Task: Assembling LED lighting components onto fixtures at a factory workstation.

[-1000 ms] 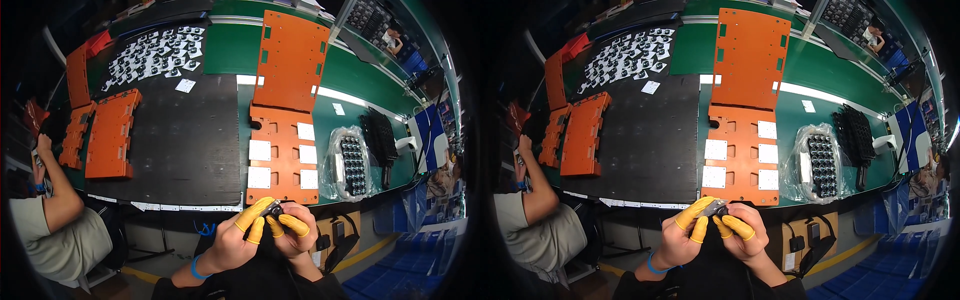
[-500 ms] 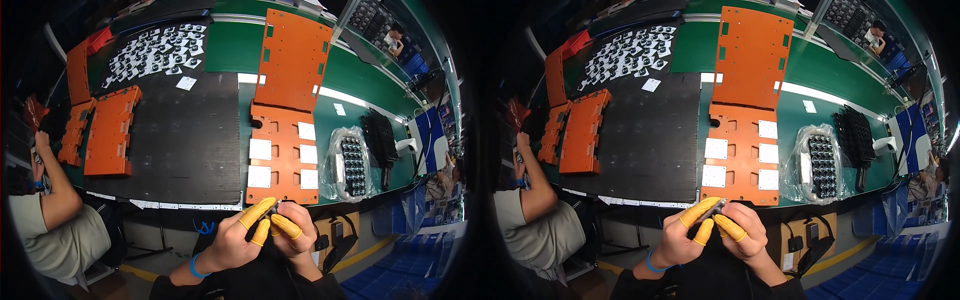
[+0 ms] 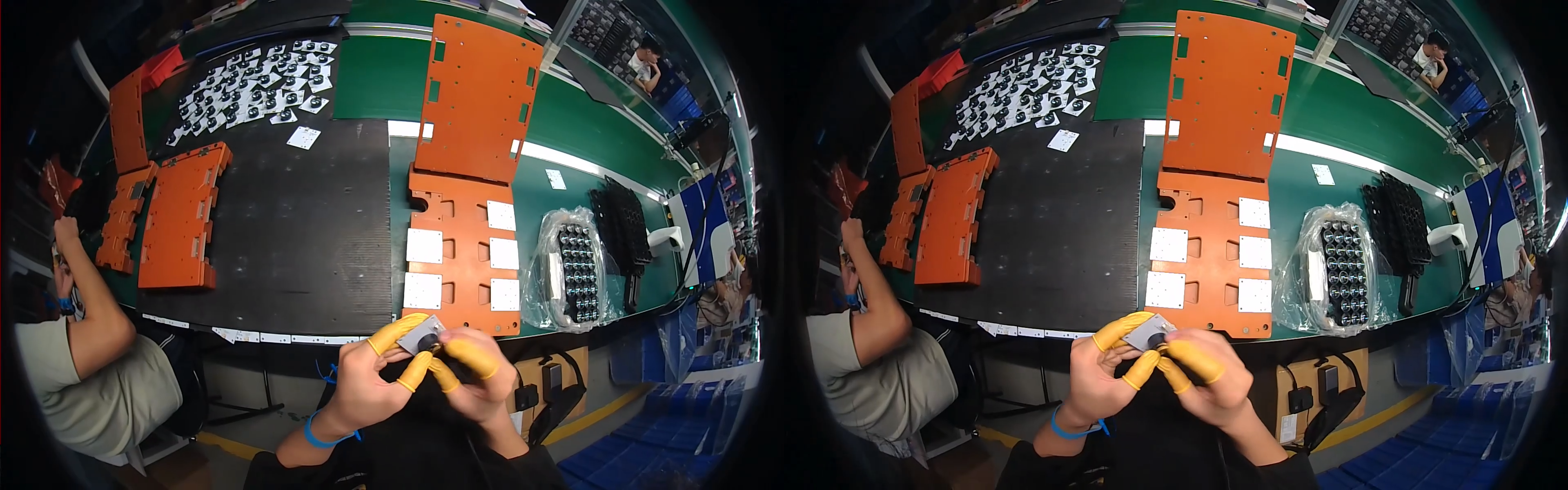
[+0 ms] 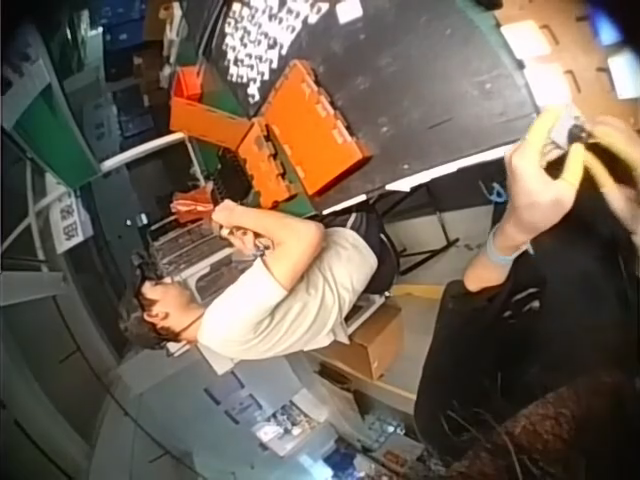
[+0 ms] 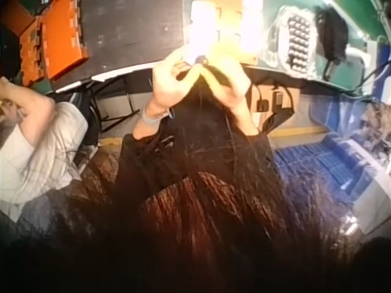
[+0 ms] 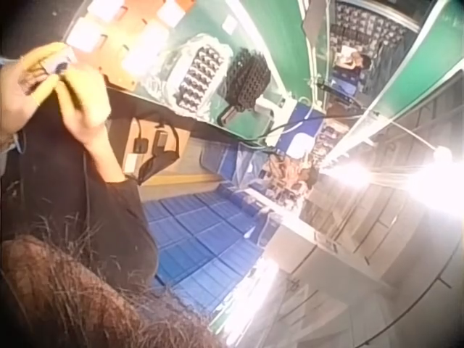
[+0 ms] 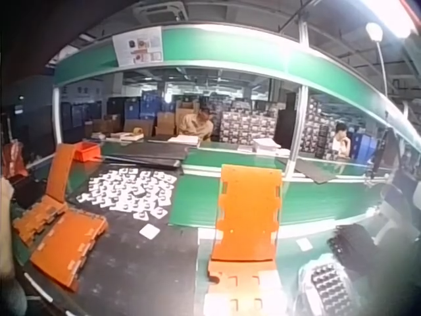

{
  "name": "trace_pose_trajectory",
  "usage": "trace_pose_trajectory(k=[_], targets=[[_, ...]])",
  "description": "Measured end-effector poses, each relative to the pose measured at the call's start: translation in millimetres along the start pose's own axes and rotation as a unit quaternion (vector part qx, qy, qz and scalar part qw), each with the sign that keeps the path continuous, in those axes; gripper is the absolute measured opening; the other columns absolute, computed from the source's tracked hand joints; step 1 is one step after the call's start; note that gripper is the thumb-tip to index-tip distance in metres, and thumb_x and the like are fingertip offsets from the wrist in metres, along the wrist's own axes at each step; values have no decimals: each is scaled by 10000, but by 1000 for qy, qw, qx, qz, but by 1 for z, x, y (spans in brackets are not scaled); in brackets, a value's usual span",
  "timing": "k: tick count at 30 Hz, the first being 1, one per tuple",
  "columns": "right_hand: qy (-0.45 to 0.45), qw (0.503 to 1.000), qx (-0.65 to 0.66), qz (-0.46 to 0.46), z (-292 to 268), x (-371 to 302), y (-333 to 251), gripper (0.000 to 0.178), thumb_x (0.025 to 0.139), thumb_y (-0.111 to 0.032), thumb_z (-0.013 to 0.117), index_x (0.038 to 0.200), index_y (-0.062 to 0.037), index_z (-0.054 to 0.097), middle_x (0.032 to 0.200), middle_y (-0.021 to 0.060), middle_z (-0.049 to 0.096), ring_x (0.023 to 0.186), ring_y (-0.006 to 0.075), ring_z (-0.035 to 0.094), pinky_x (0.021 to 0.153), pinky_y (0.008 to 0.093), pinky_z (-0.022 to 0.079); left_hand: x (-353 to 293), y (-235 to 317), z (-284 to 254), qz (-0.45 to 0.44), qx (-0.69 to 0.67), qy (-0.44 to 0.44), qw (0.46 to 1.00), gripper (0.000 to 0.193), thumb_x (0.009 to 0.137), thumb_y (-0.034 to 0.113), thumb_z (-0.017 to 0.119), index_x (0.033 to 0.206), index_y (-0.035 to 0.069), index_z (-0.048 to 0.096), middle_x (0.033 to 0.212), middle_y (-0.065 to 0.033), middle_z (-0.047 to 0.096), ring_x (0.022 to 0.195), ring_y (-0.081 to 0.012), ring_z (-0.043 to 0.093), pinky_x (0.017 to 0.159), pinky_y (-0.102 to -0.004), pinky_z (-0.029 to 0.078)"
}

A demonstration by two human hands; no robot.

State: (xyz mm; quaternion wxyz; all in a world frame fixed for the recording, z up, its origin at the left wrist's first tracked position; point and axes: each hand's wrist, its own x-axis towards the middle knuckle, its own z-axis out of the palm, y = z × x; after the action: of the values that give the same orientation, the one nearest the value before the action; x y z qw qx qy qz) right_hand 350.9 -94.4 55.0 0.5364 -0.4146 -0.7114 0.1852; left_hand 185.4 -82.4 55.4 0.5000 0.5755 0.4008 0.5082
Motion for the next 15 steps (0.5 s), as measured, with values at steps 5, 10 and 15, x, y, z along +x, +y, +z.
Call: trace_pose_trajectory(k=[5, 10, 15], targets=[[-74, 973, 142, 164, -11, -1, 7, 377, 791, -64, 782, 1112, 45, 617, 1046, 147, 607, 911, 196, 617, 819, 289, 509, 7, 14, -2, -69, -176, -44, 981, 430, 818, -140, 638, 1231, -86, 529, 1146, -121, 587, 1068, -213, 639, 959, -321, 535], [2, 956, 221, 192, -3, -3, 7, 292, 795, 12, 756, 1043, 59, 611, 1044, 121, 590, 918, 158, 618, 829, 273, 508, 7, 12, 6, -20, -44, 3, 999, 453, 808, -92, 694, 1228, -73, 526, 1221, -180, 582, 1063, -240, 656, 910, -333, 552], [63, 942, 209, 254, 4, 5, 5, 263, 766, -24, 804, 882, 35, 577, 929, 63, 583, 796, 97, 605, 688, 244, 508, 12, 14, 10, 108, 211, -63, 969, 506, 742, 12, 762, 1207, -81, 588, 1210, -242, 607, 1038, -378, 654, 903, -392, 532]])
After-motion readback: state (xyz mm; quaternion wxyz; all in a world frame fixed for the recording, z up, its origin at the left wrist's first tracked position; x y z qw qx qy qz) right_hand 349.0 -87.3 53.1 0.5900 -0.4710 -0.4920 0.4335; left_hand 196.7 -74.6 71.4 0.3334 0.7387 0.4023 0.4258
